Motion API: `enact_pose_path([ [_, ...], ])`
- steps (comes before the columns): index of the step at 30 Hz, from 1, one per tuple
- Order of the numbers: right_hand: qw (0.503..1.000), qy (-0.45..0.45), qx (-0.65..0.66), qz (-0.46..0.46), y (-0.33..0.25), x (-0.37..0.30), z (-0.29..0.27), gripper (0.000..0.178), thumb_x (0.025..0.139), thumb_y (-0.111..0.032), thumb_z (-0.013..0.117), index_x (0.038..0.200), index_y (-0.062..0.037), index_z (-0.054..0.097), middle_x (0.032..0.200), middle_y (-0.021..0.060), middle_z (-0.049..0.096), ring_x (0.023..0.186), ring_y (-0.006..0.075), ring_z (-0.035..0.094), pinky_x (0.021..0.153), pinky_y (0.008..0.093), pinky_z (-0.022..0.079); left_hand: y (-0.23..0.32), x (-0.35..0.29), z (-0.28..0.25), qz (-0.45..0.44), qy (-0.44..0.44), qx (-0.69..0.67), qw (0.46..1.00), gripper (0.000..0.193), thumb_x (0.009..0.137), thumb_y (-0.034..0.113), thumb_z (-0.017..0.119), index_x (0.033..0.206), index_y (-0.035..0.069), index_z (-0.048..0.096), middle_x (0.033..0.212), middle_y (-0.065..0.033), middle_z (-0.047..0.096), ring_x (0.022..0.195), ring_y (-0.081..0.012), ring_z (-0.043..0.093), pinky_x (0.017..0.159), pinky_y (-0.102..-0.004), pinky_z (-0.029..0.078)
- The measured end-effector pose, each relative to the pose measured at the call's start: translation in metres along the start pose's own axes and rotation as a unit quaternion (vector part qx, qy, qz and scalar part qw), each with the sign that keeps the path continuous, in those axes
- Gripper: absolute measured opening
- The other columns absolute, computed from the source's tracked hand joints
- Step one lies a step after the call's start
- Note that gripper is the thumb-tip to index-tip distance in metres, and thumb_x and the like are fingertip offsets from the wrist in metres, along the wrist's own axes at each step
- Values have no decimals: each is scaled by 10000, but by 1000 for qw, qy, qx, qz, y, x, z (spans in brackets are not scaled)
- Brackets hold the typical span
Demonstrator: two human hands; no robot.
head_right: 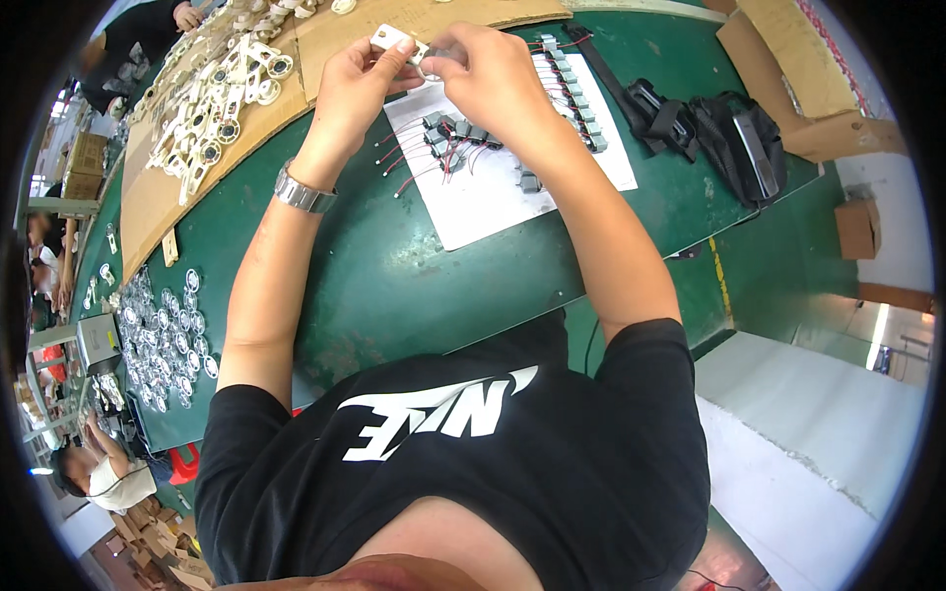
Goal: Assembling electronic components by manually fitting small speakers and wires into plastic housing units at a factory workstation.
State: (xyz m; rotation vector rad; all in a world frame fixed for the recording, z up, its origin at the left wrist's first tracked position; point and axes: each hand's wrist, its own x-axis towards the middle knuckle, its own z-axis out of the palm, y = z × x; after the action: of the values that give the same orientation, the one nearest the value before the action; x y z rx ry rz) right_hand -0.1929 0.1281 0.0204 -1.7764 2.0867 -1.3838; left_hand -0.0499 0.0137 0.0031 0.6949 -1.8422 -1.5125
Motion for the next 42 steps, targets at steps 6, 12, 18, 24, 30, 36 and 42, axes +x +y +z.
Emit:
enact_pose_path([
  [6,1000,-16,3,25,2,-1,2,212,884,-154,735,1013,12,707,935,204,734,857,354,717,783,414,554,1,1,-1,2,12,49,999,326,1015,272,659,1117,-38,652,1001,-90,711,888,-151,712,852,-286,596],
  [12,1000,17,3,-10,1,1,1,180,880,-112,738,1011,5,699,903,167,736,832,303,721,751,404,558,-5,5,-6,9,16,-53,998,322,1016,269,657,1109,-40,650,1015,-96,707,888,-162,711,854,-294,598],
  [18,998,39,54,13,8,1,16,162,865,-91,754,992,-8,695,866,140,730,781,253,703,712,377,554,-5,5,-7,17,19,-73,997,323,1020,261,649,1108,-49,643,1019,-107,704,905,-174,712,871,-302,602],
  [24,997,37,68,5,21,5,21,169,833,-84,793,952,-15,696,842,104,715,741,199,664,699,339,539,-5,4,-6,28,14,-61,998,301,1035,239,619,1108,-53,633,1023,-118,701,915,-177,714,879,-303,603],
  [30,991,4,109,81,29,8,19,278,807,-137,842,1013,-19,697,886,50,705,729,128,614,666,292,507,-5,4,-5,23,19,-69,997,263,1044,206,598,1093,-51,626,1019,-114,703,928,-182,715,890,-305,599],
  [36,939,-181,249,152,16,10,-6,515,886,-290,806,1286,-15,635,935,63,718,770,112,643,606,260,486,0,5,-10,60,2,13,998,241,1047,198,591,1098,-35,628,1050,-108,699,960,-168,704,911,-317,594],
  [42,923,-181,328,91,25,11,-3,422,975,-216,698,1329,0,624,872,58,718,698,87,632,555,210,464,5,4,-8,52,-35,-50,997,252,1045,209,597,1108,-33,624,1070,-109,697,987,-161,695,934,-323,587],
])
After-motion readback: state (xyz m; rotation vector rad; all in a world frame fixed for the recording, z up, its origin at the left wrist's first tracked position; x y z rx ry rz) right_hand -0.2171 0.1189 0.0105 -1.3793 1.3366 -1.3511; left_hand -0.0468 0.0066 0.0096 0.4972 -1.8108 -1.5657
